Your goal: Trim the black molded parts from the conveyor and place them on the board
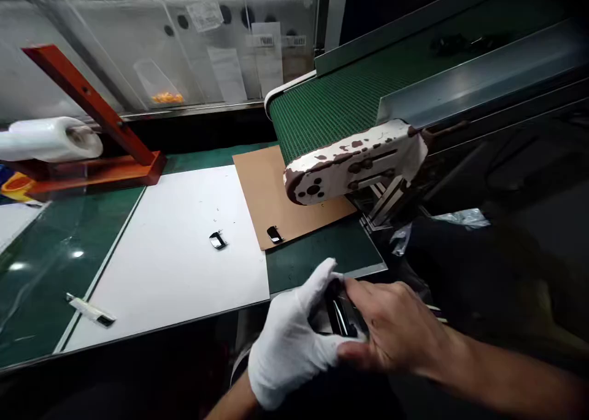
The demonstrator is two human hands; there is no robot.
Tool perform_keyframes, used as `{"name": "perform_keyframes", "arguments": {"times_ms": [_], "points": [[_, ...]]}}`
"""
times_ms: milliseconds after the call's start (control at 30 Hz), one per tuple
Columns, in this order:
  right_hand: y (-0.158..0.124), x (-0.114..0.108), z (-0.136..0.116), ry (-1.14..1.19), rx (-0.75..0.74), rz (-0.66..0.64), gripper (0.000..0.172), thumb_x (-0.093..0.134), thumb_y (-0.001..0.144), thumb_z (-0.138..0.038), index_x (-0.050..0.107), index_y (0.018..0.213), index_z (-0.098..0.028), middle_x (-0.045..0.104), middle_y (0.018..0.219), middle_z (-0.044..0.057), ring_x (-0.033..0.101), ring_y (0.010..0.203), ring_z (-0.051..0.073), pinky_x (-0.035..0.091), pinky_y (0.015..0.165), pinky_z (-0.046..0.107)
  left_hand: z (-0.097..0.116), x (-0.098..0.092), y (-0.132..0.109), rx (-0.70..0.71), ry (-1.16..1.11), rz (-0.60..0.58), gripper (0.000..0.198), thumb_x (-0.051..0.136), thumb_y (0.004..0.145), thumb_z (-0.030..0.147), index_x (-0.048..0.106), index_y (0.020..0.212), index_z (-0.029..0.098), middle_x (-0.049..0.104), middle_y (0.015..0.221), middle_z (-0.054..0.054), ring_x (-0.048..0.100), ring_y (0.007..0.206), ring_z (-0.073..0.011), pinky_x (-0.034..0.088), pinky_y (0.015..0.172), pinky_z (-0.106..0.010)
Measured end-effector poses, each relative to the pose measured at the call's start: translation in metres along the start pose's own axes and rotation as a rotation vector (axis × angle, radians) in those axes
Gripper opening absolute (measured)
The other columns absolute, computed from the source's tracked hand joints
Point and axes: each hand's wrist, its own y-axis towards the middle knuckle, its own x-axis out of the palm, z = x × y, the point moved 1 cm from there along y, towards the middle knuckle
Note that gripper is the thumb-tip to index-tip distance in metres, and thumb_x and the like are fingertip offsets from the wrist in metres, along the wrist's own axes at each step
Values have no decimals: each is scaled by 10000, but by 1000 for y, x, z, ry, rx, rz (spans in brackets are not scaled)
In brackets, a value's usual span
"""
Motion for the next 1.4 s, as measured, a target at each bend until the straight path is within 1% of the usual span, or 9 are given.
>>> {"name": "perform_keyframes", "arguments": {"times_ms": [167, 433, 567, 733, 967, 1100, 1233, 1333, 1400], "points": [[2, 0, -2, -59, -7, 71, 908, 7, 786, -787, 617, 814, -115, 655, 628, 101, 658, 546, 289, 298, 441, 347, 1, 0, 5, 23, -10, 23, 870, 811, 638, 391, 412, 1387, 202, 673, 1161, -67, 651, 1027, -244, 522, 907, -288], [3, 2, -2, -130, -51, 183, 861, 10, 824, -749, 599, 707, -132, 610, 543, 67, 616, 474, 219, 233, 436, 332, 2, 1, 5, 37, 11, 43, 822, 798, 667, 316, 411, 1387, 234, 667, 1175, -38, 654, 1025, -213, 509, 918, -262], [3, 3, -1, -148, -80, 189, 857, -1, 841, -726, 600, 694, -132, 596, 533, 57, 597, 461, 193, 220, 433, 326, -2, 1, 3, 7, 17, 32, 847, 803, 658, 302, 394, 1398, 250, 661, 1185, -31, 651, 1032, -210, 498, 928, -255], [3, 5, 0, -152, -105, 216, 841, 8, 865, -699, 598, 665, -134, 577, 510, 46, 569, 431, 177, 204, 422, 322, -4, 2, 4, 3, -15, 28, 835, 802, 655, 296, 411, 1390, 228, 662, 1182, -41, 649, 1035, -212, 494, 937, -253], [3, 6, 1, -164, -115, 236, 813, 24, 887, -675, 584, 625, -147, 567, 491, 38, 550, 419, 161, 179, 409, 315, -8, 4, 6, -41, -93, 15, 841, 801, 660, 314, 399, 1397, 251, 641, 1218, -50, 636, 1061, -235, 490, 972, -304], [5, 5, 2, -178, -154, 270, 769, 64, 924, -623, 590, 621, -150, 565, 477, 35, 536, 408, 152, 202, 413, 320, -13, 6, 7, -86, -233, 24, 801, 801, 667, 288, 428, 1375, 255, 634, 1223, -59, 617, 1096, -250, 483, 992, -336], [8, 3, -1, -191, -200, 431, 716, 152, 915, -636, 581, 617, -146, 510, 453, 21, 491, 390, 151, 258, 425, 317, -13, 10, 10, -59, -427, 47, 803, 828, 644, 259, 449, 1352, 299, 630, 1219, -34, 600, 1121, -233, 466, 1012, -327], [8, 2, -5, -129, -157, 521, 685, 223, 877, -693, 554, 637, -144, 494, 481, 15, 491, 416, 153, 308, 441, 303, -10, 11, 9, 10, -505, 83, 811, 838, 634, 211, 456, 1335, 349, 616, 1230, -8, 592, 1130, -208, 474, 1000, -290], [7, 1, -8, -22, -93, 521, 679, 244, 830, -753, 518, 646, -159, 484, 504, 6, 487, 429, 147, 333, 450, 290, -7, 11, 9, 41, -528, 104, 811, 840, 632, 212, 459, 1332, 358, 610, 1236, -11, 592, 1132, -213, 484, 989, -297]]}}
